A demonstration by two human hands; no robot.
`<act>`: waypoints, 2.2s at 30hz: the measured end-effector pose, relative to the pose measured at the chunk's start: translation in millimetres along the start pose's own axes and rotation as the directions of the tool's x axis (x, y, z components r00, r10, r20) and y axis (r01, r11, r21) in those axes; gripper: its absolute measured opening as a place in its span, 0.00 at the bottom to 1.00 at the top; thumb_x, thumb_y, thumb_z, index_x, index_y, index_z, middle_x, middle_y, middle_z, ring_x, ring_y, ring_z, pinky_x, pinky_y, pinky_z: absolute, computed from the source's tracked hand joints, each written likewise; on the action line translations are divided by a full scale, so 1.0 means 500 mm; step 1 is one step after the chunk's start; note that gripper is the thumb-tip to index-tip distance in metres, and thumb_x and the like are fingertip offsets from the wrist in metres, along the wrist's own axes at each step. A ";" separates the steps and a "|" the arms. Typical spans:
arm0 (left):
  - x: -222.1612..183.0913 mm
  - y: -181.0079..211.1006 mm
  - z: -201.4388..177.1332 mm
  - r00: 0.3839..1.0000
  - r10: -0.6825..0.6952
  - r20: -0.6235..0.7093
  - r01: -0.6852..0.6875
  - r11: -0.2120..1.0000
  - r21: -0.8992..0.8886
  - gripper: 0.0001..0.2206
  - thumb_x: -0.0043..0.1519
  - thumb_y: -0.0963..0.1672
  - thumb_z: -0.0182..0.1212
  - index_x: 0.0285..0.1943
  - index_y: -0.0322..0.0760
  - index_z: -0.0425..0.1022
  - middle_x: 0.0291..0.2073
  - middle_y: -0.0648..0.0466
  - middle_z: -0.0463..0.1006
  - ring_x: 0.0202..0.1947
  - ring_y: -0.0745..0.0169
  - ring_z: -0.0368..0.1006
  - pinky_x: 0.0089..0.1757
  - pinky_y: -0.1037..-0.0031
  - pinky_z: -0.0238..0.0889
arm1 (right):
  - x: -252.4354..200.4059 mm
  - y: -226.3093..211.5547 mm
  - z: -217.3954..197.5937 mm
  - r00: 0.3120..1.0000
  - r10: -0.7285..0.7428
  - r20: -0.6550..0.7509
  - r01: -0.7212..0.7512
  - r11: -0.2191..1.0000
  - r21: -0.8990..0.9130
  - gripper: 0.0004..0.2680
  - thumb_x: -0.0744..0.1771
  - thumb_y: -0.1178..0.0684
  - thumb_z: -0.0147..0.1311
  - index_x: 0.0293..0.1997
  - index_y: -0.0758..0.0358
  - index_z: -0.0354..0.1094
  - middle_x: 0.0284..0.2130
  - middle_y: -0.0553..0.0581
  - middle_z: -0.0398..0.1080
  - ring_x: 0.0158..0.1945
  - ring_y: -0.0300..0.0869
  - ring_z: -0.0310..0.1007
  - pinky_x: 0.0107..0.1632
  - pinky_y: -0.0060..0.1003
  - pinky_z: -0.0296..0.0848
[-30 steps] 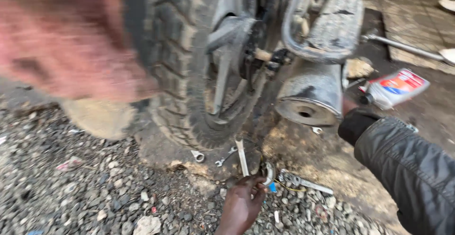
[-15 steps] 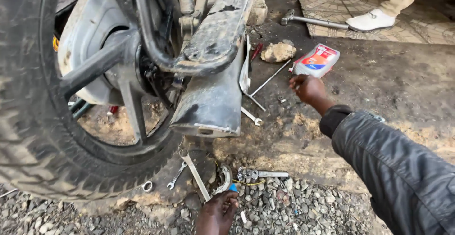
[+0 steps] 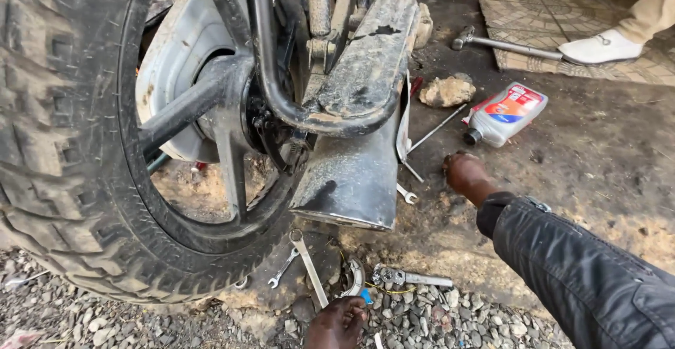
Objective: Fitting a side panel onto a motorcycle and using a screwdriver and wrenches to perform maintenance on the frame and rear wheel.
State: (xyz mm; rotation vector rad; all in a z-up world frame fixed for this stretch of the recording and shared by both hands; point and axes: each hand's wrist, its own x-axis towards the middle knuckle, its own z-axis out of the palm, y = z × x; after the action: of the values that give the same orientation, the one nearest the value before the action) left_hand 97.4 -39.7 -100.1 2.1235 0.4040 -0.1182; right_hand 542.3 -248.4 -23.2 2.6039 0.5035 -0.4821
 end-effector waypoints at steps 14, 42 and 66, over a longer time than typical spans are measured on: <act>-0.014 -0.036 0.023 0.965 0.207 -0.163 -0.204 0.978 0.038 0.12 0.61 0.55 0.60 0.51 0.64 0.81 0.39 0.70 0.87 0.33 0.75 0.85 0.32 0.77 0.76 | 0.049 -0.168 0.104 0.939 -0.041 -0.342 0.328 -0.190 0.925 0.15 0.65 0.49 0.61 0.54 0.68 0.69 0.41 0.70 0.77 0.36 0.55 0.80 0.36 0.41 0.81; -0.383 0.075 -0.278 0.948 0.212 -0.236 -0.222 0.975 -0.014 0.13 0.67 0.44 0.56 0.60 0.43 0.76 0.55 0.46 0.80 0.46 0.50 0.83 0.63 0.52 0.54 | -0.549 -0.664 -0.267 0.868 -0.312 -0.387 0.246 -0.408 0.879 0.09 0.68 0.62 0.55 0.54 0.68 0.75 0.38 0.57 0.79 0.33 0.37 0.75 0.31 0.27 0.74; -0.310 0.068 -0.296 0.639 0.184 -0.747 -0.421 0.896 -0.140 0.07 0.65 0.40 0.58 0.47 0.37 0.82 0.21 0.57 0.83 0.07 0.80 0.62 0.09 0.84 0.52 | -0.604 -0.630 -0.293 0.846 -0.484 -0.224 0.065 -0.324 0.944 0.12 0.68 0.64 0.52 0.58 0.75 0.68 0.49 0.75 0.76 0.48 0.59 0.80 0.48 0.41 0.81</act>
State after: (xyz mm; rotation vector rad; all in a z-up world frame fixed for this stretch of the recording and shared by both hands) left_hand -47.8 28.4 46.0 1.8130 0.4616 0.9678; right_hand 182.6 5.0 112.4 3.6599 0.9561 -2.4184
